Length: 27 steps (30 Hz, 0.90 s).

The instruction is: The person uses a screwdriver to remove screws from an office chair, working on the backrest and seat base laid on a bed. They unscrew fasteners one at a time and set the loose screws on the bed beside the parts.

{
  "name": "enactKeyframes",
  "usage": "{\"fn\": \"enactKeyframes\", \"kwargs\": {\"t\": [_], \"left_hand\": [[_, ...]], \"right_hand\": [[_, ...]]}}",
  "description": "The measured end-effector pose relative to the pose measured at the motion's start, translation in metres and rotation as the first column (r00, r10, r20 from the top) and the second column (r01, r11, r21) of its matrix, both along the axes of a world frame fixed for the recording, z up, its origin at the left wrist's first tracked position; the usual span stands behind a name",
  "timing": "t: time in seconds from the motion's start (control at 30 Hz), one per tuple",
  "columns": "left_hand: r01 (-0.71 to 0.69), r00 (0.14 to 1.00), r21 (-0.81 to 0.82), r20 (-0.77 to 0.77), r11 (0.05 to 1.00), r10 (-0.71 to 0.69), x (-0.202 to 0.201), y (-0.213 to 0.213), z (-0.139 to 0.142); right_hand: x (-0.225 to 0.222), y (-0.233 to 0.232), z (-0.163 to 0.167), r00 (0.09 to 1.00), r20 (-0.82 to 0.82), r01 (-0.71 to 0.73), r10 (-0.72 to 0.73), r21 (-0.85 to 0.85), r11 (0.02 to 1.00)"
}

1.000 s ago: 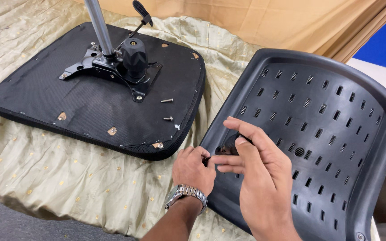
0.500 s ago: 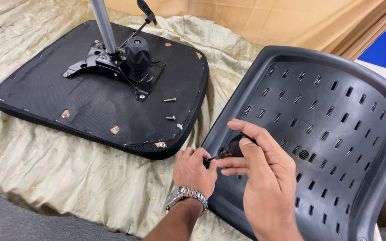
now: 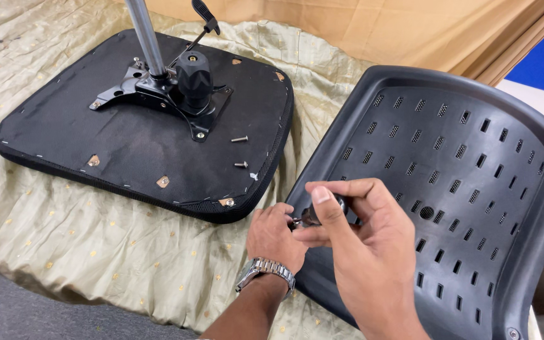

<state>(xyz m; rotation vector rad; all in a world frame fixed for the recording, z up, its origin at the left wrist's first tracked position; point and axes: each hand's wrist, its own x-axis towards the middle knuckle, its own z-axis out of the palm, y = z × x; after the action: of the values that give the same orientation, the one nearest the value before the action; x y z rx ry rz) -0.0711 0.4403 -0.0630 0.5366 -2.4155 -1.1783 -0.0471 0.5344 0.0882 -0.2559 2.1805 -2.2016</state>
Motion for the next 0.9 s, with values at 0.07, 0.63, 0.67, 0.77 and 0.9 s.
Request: {"fn": "enactKeyframes", "kwargs": {"t": [0.07,0.63,0.67,0.77,0.9], "left_hand": [[0.021,1.000,-0.040,-0.019,0.999,-0.022,0.000,-0.001,-0.001],[-0.012,0.999,-0.045,0.031,0.999,0.013,0.001,0.000,0.006],[-0.011,1.000,-0.040,0.027,0.999,0.012,0.000,0.000,0.006],[-0.014,0.999,-0.038,0.046,0.999,0.015,-0.001,0.000,0.006],[-0.022,0.998,-0.044,0.050,0.999,0.024,0.000,0.001,0.006]], "right_hand": [[0.001,0.007,-0.003,0.992,-0.027,-0.127,0.125,-0.113,0.985],[-0.008,-0.002,0.002,0.999,-0.051,-0.007,0.008,0.019,1.000],[-0.008,-0.001,0.001,1.000,-0.011,0.007,-0.006,0.031,0.999],[-0.008,0.006,0.000,0.993,-0.058,-0.109,0.104,-0.104,0.988],[-0.008,0.008,0.000,0.998,0.018,-0.053,0.055,-0.088,0.995]]}}
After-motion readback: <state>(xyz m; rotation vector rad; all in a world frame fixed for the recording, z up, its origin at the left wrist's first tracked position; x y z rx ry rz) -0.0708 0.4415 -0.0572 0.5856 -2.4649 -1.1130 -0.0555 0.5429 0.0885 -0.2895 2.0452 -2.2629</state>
